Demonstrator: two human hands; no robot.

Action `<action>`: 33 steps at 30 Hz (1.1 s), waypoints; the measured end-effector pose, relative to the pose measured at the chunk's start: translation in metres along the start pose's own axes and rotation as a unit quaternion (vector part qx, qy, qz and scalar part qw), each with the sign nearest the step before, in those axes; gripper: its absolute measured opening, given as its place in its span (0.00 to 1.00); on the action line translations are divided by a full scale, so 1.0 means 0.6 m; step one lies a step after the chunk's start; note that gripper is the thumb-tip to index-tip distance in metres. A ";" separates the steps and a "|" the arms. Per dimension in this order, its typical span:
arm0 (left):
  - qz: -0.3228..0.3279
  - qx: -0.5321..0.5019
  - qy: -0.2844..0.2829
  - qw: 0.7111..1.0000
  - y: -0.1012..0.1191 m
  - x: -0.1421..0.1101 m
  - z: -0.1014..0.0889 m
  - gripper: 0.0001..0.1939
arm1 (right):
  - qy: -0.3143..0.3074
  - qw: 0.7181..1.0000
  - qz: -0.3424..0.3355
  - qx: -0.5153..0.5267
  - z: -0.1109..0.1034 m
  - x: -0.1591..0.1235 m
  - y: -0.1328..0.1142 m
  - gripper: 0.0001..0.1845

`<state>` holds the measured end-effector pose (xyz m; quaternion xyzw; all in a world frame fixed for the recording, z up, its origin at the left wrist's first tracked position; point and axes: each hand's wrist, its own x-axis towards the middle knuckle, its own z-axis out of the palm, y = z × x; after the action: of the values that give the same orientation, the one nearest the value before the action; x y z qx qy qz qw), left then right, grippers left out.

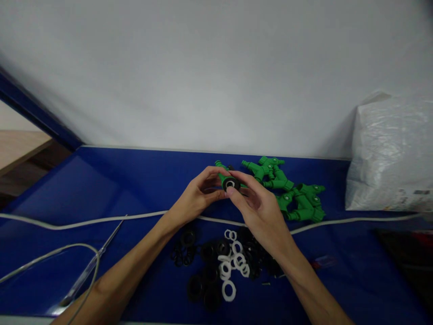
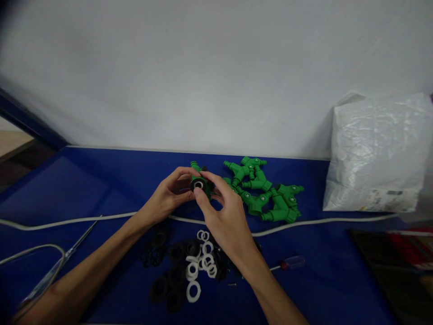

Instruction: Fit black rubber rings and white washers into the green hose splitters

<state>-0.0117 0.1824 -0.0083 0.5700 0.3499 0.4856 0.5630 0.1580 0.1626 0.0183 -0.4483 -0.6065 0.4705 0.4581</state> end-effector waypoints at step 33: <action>0.021 -0.022 0.061 0.998 -0.001 -0.004 0.019 0.27 | 0.053 0.998 0.023 0.023 0.004 -0.004 0.008 0.21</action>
<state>-0.0014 0.1765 -0.0081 0.5345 0.3606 0.5386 0.5424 0.1570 0.1604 0.0129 -0.4758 -0.5594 0.4704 0.4892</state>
